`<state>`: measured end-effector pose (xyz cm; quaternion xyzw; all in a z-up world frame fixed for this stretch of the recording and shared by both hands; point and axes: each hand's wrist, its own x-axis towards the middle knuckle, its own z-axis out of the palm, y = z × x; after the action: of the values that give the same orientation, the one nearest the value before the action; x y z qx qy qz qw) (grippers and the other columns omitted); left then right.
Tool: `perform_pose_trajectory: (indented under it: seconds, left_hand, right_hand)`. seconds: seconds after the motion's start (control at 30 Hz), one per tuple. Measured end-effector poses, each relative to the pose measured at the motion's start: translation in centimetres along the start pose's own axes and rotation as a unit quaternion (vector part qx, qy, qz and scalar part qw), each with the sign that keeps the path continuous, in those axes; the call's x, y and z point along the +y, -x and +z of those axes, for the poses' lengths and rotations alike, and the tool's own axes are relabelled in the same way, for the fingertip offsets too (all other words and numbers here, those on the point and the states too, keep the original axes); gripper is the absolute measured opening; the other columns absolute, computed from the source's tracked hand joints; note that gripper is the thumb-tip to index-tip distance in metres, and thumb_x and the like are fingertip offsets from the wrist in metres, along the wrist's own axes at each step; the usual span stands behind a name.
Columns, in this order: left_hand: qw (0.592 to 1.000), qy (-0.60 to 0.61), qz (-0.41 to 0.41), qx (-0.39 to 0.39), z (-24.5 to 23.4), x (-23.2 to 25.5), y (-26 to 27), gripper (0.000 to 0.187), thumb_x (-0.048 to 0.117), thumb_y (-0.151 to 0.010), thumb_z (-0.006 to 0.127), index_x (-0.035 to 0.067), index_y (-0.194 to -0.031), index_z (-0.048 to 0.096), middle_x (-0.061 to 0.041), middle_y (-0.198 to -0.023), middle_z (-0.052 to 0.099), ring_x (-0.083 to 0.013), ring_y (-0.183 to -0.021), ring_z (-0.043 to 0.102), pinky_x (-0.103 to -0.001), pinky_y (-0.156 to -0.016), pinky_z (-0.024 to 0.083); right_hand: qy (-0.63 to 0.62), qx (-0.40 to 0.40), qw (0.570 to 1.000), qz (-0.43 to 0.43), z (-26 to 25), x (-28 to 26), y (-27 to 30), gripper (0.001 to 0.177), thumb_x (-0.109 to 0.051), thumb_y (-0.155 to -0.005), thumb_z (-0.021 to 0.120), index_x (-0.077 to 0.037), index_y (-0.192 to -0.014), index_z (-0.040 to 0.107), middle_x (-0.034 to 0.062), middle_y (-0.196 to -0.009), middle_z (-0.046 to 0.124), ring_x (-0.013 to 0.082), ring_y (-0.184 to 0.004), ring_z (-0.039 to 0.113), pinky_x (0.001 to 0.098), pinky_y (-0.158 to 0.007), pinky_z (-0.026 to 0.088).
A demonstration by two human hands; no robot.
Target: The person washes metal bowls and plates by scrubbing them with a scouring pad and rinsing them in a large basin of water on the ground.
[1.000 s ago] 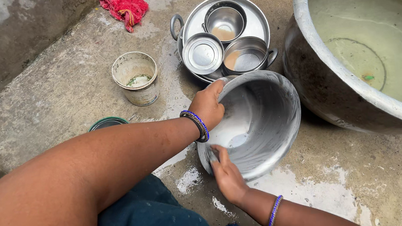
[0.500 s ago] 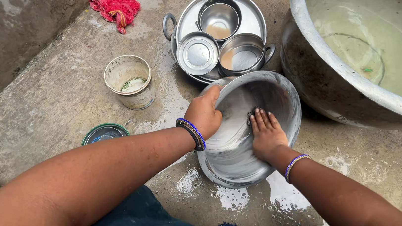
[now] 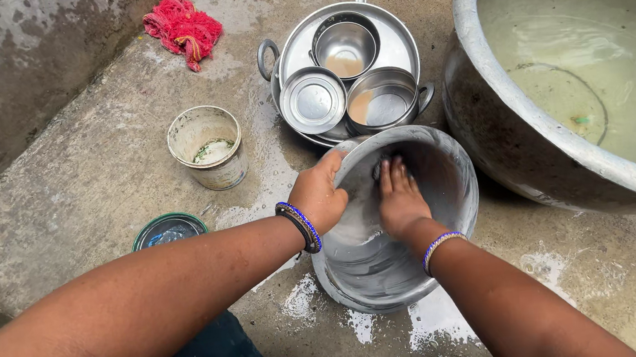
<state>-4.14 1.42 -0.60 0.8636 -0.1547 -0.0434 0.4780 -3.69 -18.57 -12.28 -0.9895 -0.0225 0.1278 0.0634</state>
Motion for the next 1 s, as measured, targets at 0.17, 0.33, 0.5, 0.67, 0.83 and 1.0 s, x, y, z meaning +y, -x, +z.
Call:
perform_pose_trajectory:
  seconds: [0.17, 0.33, 0.5, 0.67, 0.83, 1.0]
  left_hand:
    - [0.998, 0.052, -0.007, 0.017, -0.6, -1.5, -0.6, 0.056, -0.002, -0.075, 0.057, 0.01, -0.13, 0.059, -0.021, -0.105, 0.074, -0.0373, -0.097, 0.074, -0.04, -0.085, 0.056]
    - [0.998, 0.051, 0.029, 0.024, -0.8, -2.3, 0.1, 0.049, -0.003, -0.076, 0.057, 0.007, -0.124, 0.061, -0.023, -0.105, 0.074, -0.0395, -0.102, 0.072, -0.041, -0.087, 0.055]
    - [0.998, 0.02, -0.059, -0.004, -1.3, -1.9, 0.1, 0.044, 0.0, -0.077, 0.06, 0.009, -0.121, 0.06, -0.023, -0.098, 0.073, -0.0399, -0.096, 0.073, -0.041, -0.084, 0.055]
    - [0.999, 0.032, -0.007, 0.039, -1.3, -2.4, 0.2, 0.045, -0.001, -0.076, 0.059, 0.009, -0.121, 0.059, -0.022, -0.103, 0.074, -0.0398, -0.1, 0.072, -0.041, -0.085, 0.055]
    - [0.999, 0.036, -0.038, 0.007, -1.2, -1.2, 1.1, 0.046, 0.0, -0.078, 0.059, 0.008, -0.123, 0.06, -0.025, -0.099, 0.073, -0.0415, -0.099, 0.071, -0.042, -0.084, 0.056]
    - [0.999, 0.034, -0.004, 0.024, -1.3, -1.0, 1.0, 0.05, 0.0, -0.076, 0.059, 0.008, -0.126, 0.059, -0.023, -0.103, 0.073, -0.0411, -0.101, 0.07, -0.041, -0.085, 0.054]
  right_hand:
    - [-0.166, -0.271, 0.948, -0.026, 7.9, -4.6, 4.4, 0.092, -0.005, -0.09, 0.047, -0.001, -0.162, -0.009, 0.0324, -0.168, -0.014, 0.0429, -0.142, 0.042, 0.042, -0.122, 0.034]
    - [-0.04, -0.048, 0.971, -0.23, 3.5, -6.2, -2.8, 0.056, -0.016, -0.099, 0.052, -0.011, -0.151, 0.034, 0.018, -0.161, 0.029, 0.0371, -0.153, 0.028, 0.0461, -0.128, 0.021]
    - [-0.008, -0.155, 0.988, -0.009, 2.2, -1.0, 1.8, 0.09, -0.012, -0.092, 0.046, -0.001, -0.162, -0.011, 0.0254, -0.168, -0.019, 0.0343, -0.159, -0.002, 0.0421, -0.127, 0.007]
    - [-0.176, -0.23, 0.937, -0.193, 4.1, -7.6, 5.4, 0.067, -0.02, -0.096, 0.041, -0.003, -0.156, 0.016, 0.0256, -0.168, -0.003, 0.035, -0.16, 0.003, 0.0423, -0.129, 0.014]
    - [0.051, -0.032, 0.983, -0.171, -2.6, -5.5, -0.8, 0.066, -0.037, -0.102, 0.038, -0.006, -0.159, 0.025, 0.0164, -0.168, 0.018, 0.0311, -0.158, 0.013, 0.0453, -0.129, 0.005]
    - [0.147, -0.138, 0.979, 0.004, 0.2, -0.1, 4.0, 0.076, -0.039, -0.104, 0.027, -0.002, -0.161, -0.005, 0.018, -0.171, -0.01, 0.0275, -0.158, -0.004, 0.0396, -0.126, 0.001]
